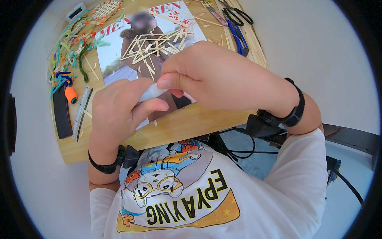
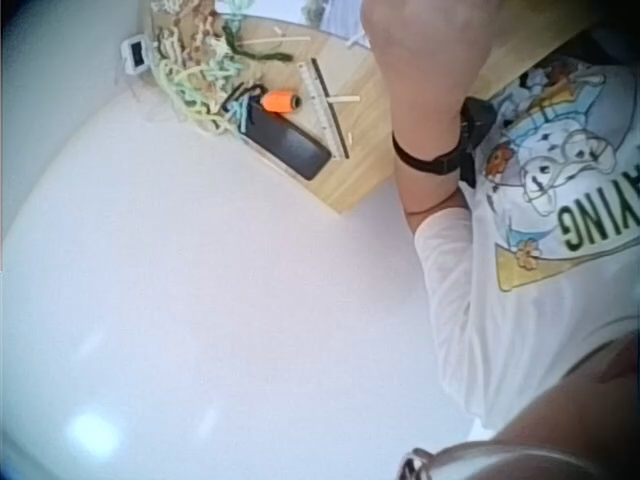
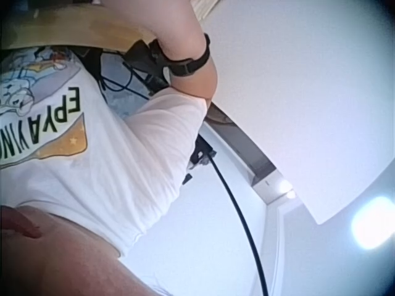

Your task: Constructing a small craft object using bamboo sticks, glue, and scissors on a desk.

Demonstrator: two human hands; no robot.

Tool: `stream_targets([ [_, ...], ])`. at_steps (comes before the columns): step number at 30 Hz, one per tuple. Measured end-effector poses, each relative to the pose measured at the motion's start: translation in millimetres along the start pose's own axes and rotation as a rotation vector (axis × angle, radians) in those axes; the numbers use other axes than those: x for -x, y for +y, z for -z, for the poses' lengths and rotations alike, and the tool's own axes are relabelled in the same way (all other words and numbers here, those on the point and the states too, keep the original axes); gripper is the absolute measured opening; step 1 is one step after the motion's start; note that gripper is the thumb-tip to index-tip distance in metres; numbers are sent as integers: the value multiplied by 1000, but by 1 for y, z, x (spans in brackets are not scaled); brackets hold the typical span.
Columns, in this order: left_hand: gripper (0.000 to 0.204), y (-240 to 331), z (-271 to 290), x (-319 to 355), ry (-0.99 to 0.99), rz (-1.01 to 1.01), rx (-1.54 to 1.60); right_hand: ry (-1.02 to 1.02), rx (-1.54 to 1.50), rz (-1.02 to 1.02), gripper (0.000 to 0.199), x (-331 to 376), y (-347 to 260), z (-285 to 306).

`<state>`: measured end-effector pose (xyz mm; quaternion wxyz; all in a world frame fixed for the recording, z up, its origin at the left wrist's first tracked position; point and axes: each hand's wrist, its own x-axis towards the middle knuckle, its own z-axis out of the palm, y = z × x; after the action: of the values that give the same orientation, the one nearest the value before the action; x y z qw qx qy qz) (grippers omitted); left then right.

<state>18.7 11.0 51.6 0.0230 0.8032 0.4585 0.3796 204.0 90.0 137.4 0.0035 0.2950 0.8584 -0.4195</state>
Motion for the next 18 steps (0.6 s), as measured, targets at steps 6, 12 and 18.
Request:
stream_targets([
  [6,44,1,-2,-5,33,103,102,103,278,148,16,2,4,1],
  [12,44,2,2,-5,104,346,451,308,94,172,22,7,5,2],
  [18,55,4,9,-8,-5,414,611,470,510,633,28,0,24,1],
])
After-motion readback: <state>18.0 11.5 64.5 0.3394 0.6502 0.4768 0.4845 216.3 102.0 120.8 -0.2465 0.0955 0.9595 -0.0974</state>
